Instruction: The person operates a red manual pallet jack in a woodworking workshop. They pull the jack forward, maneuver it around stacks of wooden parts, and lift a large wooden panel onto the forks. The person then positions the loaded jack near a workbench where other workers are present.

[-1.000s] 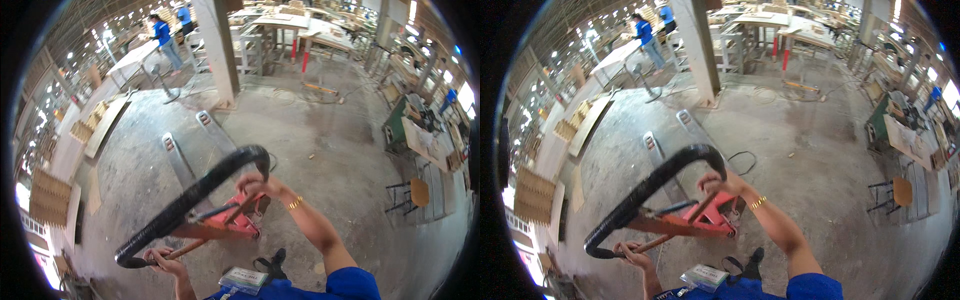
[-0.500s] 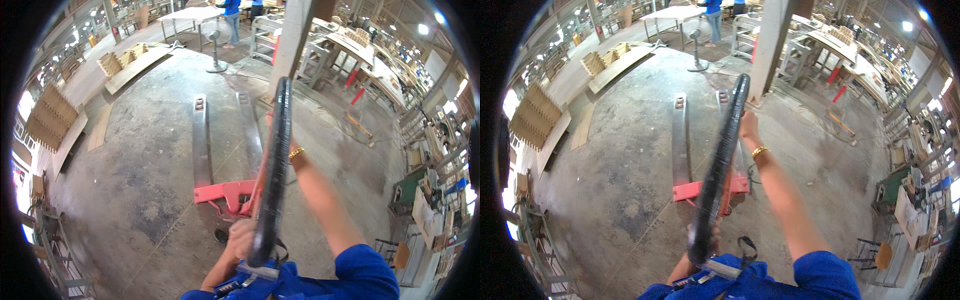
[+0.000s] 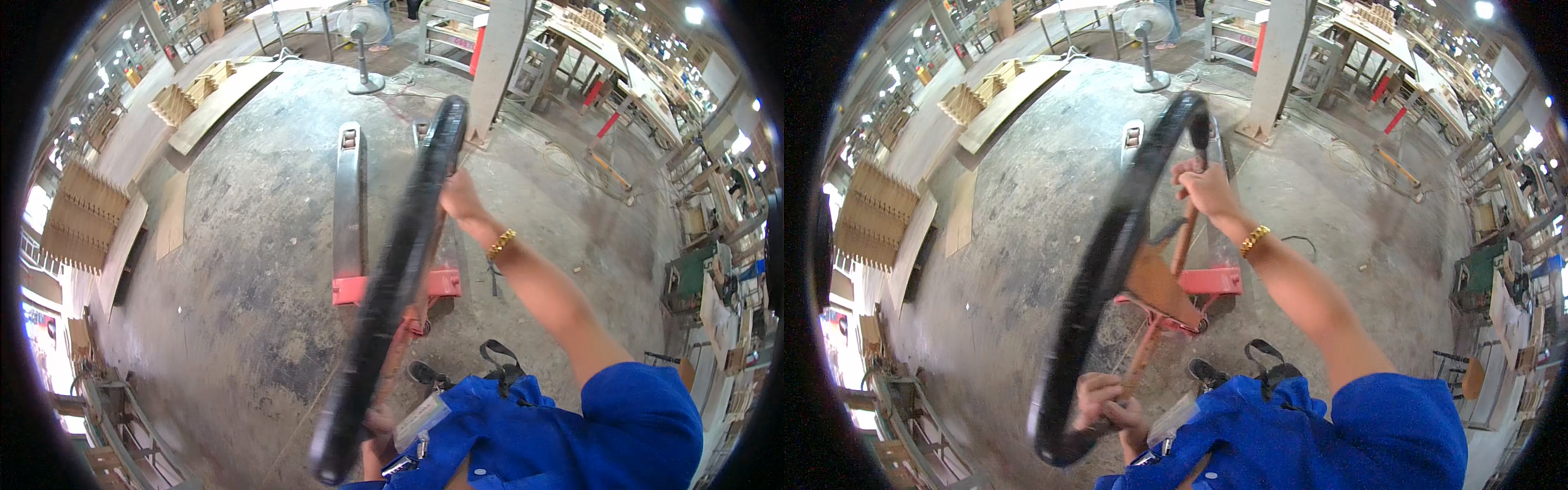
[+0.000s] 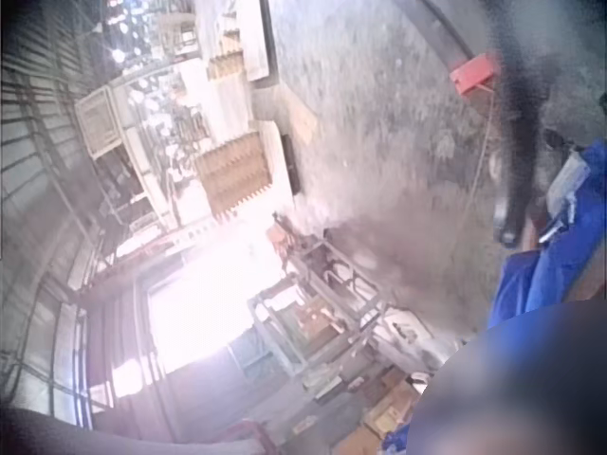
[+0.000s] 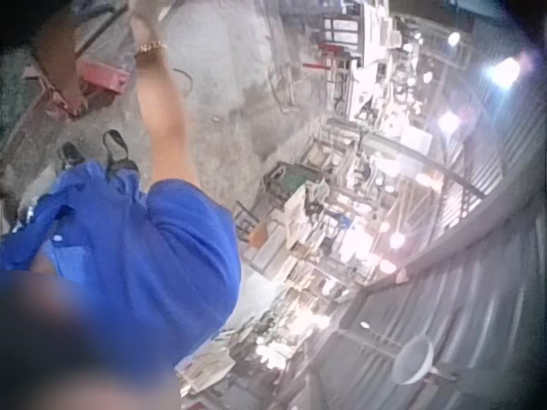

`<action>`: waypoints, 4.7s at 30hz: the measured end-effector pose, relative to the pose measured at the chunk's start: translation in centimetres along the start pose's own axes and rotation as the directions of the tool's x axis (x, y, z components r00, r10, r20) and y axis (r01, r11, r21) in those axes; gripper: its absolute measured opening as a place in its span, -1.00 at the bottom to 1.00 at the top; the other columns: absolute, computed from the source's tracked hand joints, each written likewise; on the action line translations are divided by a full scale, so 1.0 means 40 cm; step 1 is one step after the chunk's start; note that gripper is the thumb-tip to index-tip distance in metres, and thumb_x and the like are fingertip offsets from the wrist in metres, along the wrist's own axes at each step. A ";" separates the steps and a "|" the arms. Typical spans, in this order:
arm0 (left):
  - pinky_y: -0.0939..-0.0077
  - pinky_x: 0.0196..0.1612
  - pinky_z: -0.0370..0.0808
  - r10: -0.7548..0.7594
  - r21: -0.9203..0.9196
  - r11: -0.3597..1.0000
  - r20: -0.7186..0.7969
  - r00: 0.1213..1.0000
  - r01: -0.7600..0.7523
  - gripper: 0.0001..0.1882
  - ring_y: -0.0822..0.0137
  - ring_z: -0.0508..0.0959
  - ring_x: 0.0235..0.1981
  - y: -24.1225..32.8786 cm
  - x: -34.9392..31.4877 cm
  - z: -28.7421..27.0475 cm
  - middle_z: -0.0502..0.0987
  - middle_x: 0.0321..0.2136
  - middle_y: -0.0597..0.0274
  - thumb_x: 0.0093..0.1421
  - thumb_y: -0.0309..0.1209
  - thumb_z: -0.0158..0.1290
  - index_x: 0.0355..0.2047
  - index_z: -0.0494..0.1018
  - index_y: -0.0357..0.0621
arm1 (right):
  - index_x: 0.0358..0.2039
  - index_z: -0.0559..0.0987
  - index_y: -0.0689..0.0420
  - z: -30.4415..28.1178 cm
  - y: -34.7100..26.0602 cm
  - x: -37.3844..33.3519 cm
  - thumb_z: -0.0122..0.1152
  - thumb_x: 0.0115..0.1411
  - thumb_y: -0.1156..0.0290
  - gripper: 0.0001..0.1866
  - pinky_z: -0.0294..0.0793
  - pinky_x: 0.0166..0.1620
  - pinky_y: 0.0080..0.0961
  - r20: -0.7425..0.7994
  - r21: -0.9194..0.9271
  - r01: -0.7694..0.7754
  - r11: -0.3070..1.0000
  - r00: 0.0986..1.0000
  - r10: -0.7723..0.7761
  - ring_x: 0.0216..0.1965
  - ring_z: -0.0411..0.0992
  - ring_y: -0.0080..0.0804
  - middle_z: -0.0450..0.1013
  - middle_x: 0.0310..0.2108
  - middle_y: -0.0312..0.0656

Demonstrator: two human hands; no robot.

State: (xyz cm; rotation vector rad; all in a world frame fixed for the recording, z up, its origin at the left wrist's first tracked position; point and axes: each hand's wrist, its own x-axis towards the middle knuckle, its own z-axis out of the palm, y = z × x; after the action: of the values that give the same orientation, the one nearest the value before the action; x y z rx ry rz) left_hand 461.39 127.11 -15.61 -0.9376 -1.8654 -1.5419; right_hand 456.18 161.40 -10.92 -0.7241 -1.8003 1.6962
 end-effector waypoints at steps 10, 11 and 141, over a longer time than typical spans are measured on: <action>0.43 -0.53 0.38 -0.114 -0.227 0.974 -0.446 0.887 0.011 -0.93 0.31 0.38 -0.64 -0.313 0.233 -0.105 0.34 -0.70 0.16 0.17 -0.61 -0.23 -0.35 0.22 -0.20 | -0.30 0.53 0.32 0.413 0.007 0.190 -0.05 0.01 0.52 -0.74 0.40 -0.56 -0.57 0.071 0.087 0.065 0.994 0.995 -0.071 -0.63 0.46 -0.48 0.50 -0.50 -0.13; 0.43 -0.53 0.39 -0.115 -0.222 0.975 -0.448 0.887 0.014 -0.93 0.31 0.38 -0.63 -0.336 0.254 -0.107 0.35 -0.69 0.15 0.17 -0.61 -0.23 -0.35 0.22 -0.20 | -0.31 0.53 0.31 0.448 0.004 0.216 -0.05 0.02 0.52 -0.75 0.41 -0.56 -0.56 0.082 0.091 0.112 0.989 0.989 -0.120 -0.64 0.46 -0.47 0.49 -0.53 -0.13; 0.62 -0.56 0.31 -0.078 -0.716 0.500 0.523 0.848 0.488 -0.93 0.54 0.39 -0.63 -2.073 1.907 1.386 0.42 -0.65 0.30 0.16 -0.51 0.01 -0.42 0.35 -0.23 | -0.32 0.54 0.24 0.769 -0.007 1.870 -0.08 0.22 0.46 -0.79 0.16 -0.65 -0.58 -0.903 -0.410 -0.224 0.884 -0.039 -0.428 -0.75 0.19 -0.66 0.32 -0.67 -0.37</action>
State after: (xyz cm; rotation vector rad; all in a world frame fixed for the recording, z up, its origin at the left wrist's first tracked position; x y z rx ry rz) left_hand 350.51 186.04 -17.96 -1.5235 -1.5308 -2.7709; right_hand 381.90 193.32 -9.64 -1.4545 -0.9190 0.1053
